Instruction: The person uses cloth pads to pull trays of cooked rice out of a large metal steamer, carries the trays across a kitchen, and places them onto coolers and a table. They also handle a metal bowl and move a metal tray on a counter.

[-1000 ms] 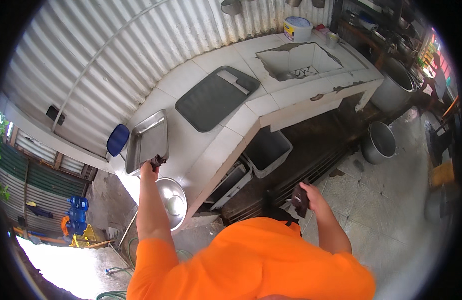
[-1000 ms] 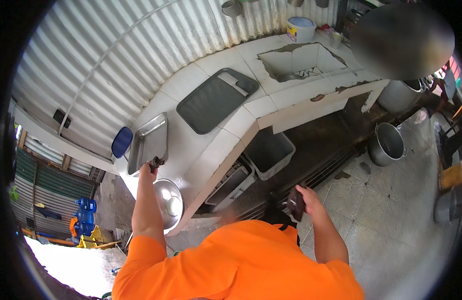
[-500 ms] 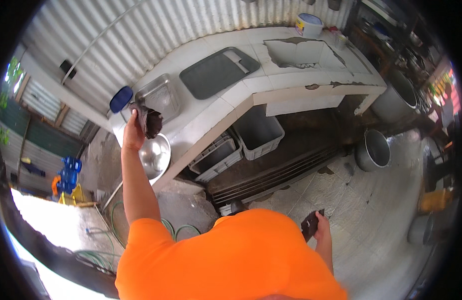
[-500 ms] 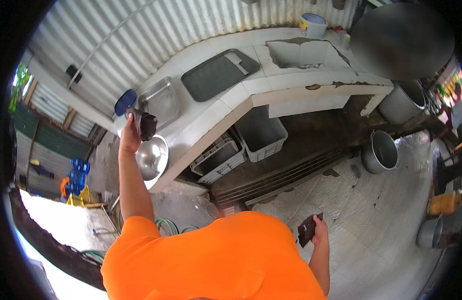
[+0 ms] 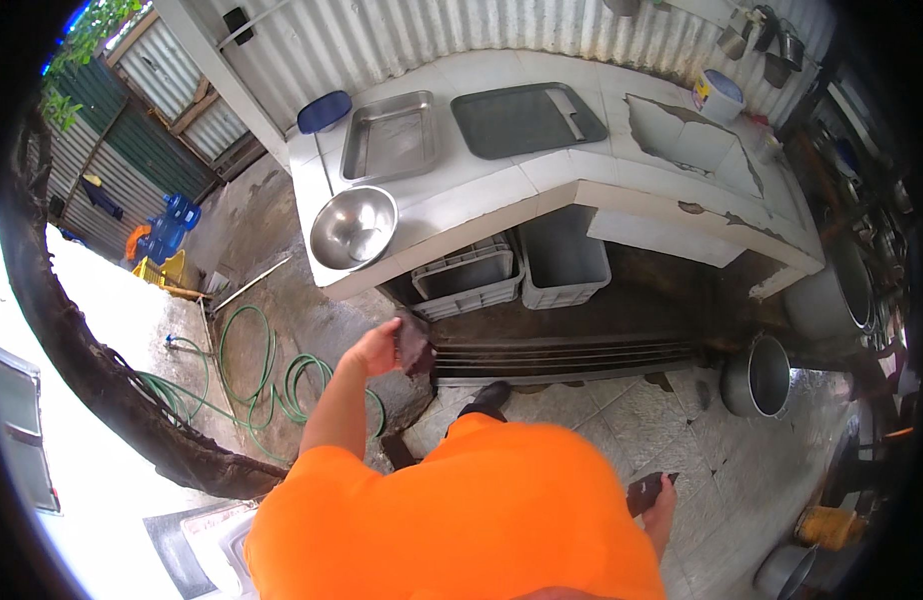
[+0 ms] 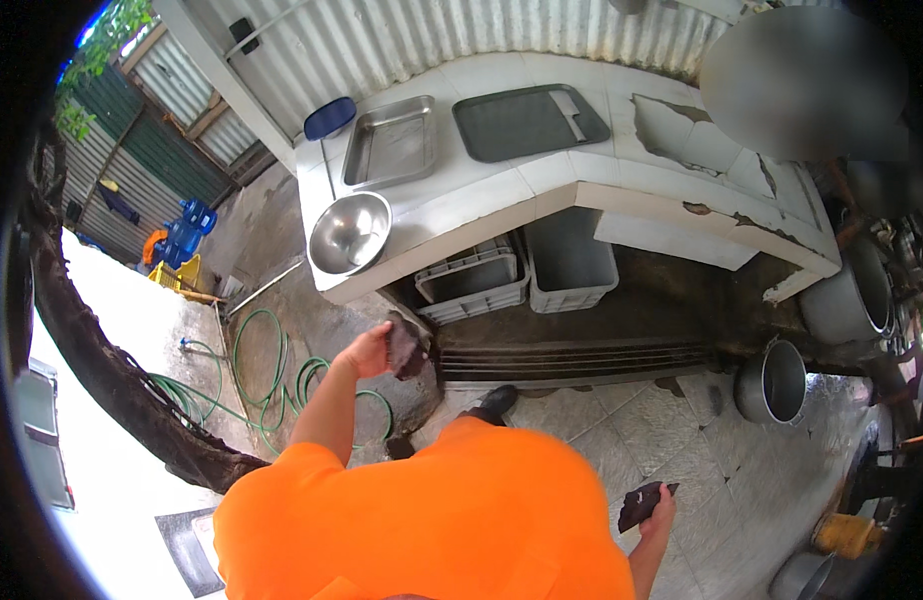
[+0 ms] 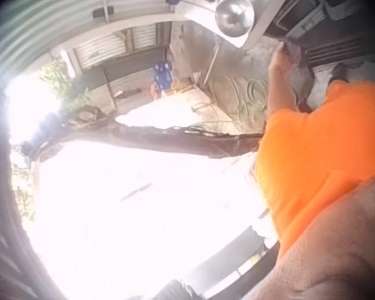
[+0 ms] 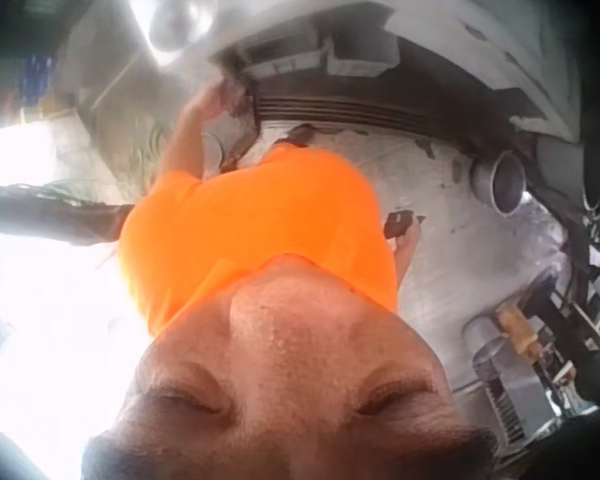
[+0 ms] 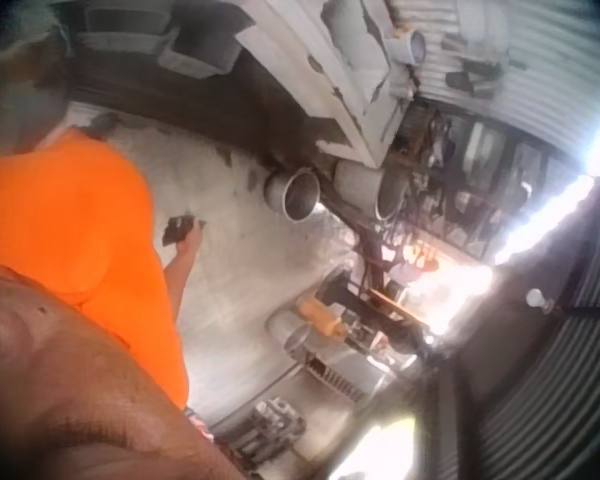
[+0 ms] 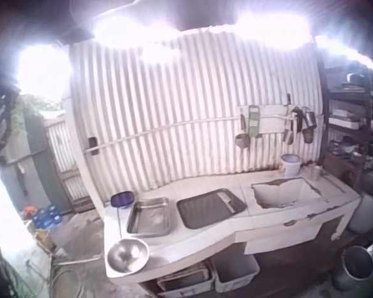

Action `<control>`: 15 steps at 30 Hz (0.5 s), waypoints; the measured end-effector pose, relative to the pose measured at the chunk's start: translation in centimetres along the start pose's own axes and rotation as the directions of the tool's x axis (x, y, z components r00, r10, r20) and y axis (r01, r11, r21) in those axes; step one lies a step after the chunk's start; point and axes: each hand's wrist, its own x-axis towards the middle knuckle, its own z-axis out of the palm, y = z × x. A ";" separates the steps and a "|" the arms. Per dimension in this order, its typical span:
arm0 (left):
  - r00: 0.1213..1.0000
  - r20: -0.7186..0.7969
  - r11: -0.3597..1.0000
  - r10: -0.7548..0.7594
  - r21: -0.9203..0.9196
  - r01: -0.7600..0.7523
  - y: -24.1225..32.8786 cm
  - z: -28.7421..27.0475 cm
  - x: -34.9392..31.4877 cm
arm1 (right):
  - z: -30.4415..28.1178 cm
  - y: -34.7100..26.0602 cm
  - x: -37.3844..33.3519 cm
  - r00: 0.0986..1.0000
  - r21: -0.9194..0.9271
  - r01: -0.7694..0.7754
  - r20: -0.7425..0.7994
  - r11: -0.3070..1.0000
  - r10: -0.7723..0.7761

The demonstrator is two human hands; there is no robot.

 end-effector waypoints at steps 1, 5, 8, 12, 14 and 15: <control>0.999 0.020 0.996 0.038 -0.077 -0.036 0.2 -1.6 -1.3 | 0.4 -0.2 0.0 1.000 -0.004 0.000 -0.018 1.000 0.000; 0.877 -0.344 0.902 0.336 -0.149 -0.405 5.6 -5.6 -4.3 | 2.3 0.4 0.0 0.996 0.043 -0.063 -0.054 0.997 0.065; 0.792 -0.462 0.892 0.399 -0.007 -0.453 10.0 -9.6 -5.4 | 3.5 1.7 2.1 0.992 0.000 -0.129 -0.010 0.992 0.129; 0.602 -0.680 0.870 0.419 0.112 -0.479 14.6 -9.9 -2.1 | 6.1 2.6 4.2 0.994 -0.046 -0.095 -0.052 0.994 0.092; 0.504 -0.718 0.857 0.481 0.264 -0.443 16.2 -7.6 -0.8 | 7.8 1.7 3.4 0.998 -0.122 -0.054 -0.051 0.991 0.048; 0.451 -0.688 0.800 0.568 0.335 -0.497 16.4 -8.8 -0.4 | 8.2 1.2 3.0 0.998 -0.137 -0.047 -0.050 0.989 0.041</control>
